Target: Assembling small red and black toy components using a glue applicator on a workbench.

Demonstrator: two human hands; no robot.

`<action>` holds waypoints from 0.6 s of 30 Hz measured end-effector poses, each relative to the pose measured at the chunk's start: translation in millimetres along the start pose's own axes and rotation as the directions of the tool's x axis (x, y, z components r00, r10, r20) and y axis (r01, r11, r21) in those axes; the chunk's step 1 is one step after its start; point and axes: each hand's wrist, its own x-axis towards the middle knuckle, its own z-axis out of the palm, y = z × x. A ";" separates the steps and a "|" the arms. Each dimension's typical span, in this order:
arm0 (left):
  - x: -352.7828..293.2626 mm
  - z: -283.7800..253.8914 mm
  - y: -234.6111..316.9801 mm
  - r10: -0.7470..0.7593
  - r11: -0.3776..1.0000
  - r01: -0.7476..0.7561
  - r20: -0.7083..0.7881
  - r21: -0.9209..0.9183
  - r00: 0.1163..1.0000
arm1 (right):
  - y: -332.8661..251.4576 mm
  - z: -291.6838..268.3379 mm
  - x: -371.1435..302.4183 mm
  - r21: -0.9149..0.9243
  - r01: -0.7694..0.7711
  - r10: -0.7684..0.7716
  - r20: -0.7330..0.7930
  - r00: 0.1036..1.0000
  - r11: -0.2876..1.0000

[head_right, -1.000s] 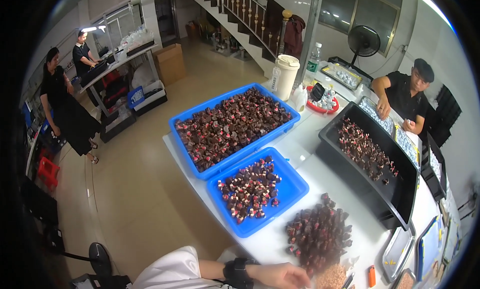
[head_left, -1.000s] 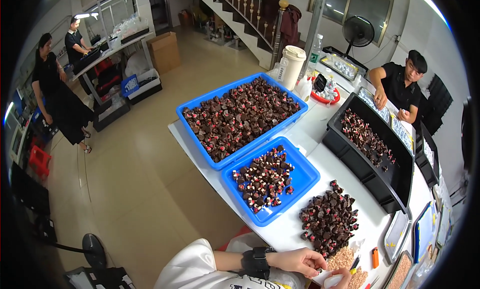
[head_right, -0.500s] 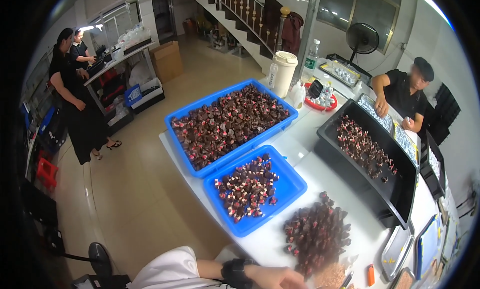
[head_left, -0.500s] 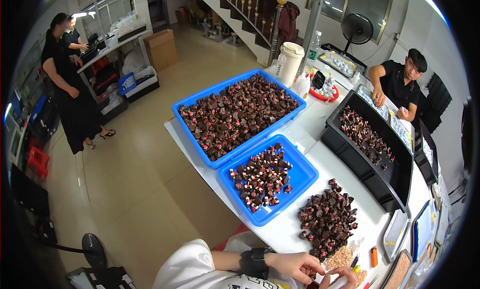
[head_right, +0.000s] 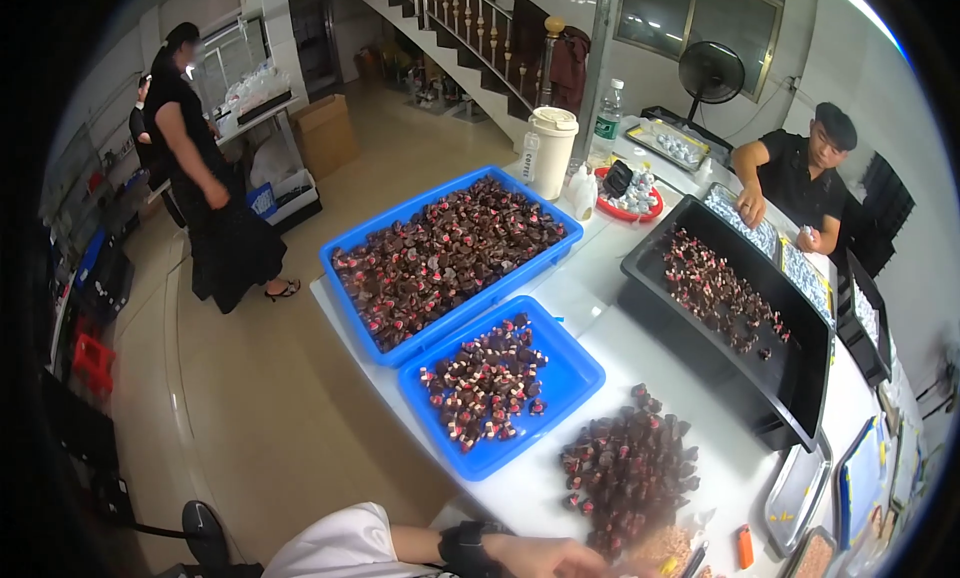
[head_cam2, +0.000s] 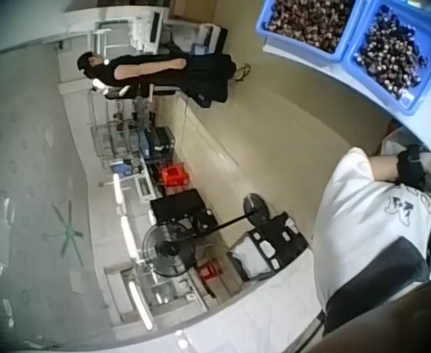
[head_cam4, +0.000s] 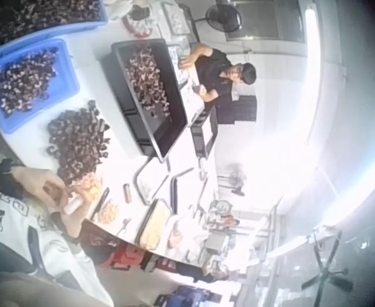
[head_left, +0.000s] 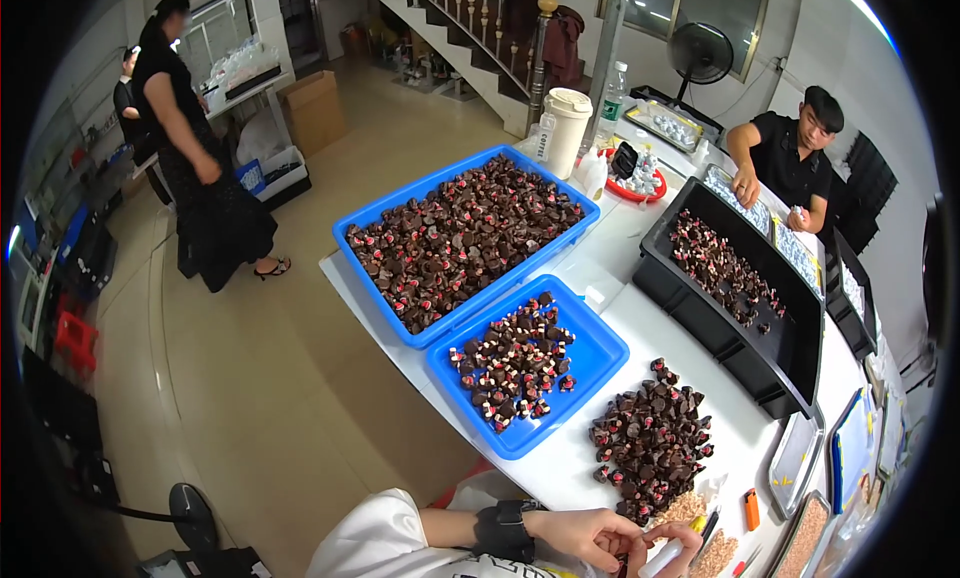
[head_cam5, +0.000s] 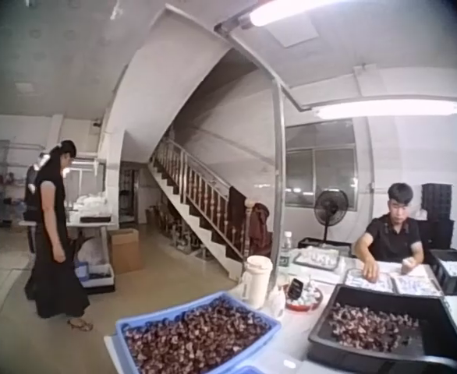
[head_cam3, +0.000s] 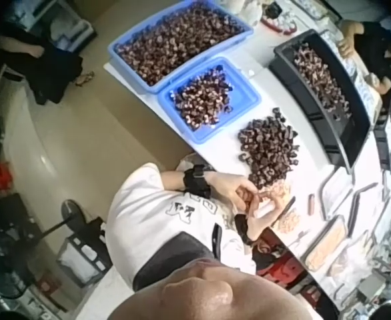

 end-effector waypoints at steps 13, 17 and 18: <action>4.1 -7.9 -6.2 0.000 0.993 -0.003 0.025 0.116 1.000 | -11.4 -3.1 7.6 0.153 0.026 -0.033 0.041 0.999 0.988; 2.7 -7.3 -8.2 0.010 0.996 -0.010 -0.002 0.090 1.000 | -14.5 -9.4 14.8 0.017 0.103 -0.104 0.083 0.991 0.995; 2.5 -7.4 -10.6 0.003 0.997 -0.004 0.010 0.081 1.000 | -10.1 -9.9 10.4 0.046 0.083 -0.086 0.077 0.993 0.995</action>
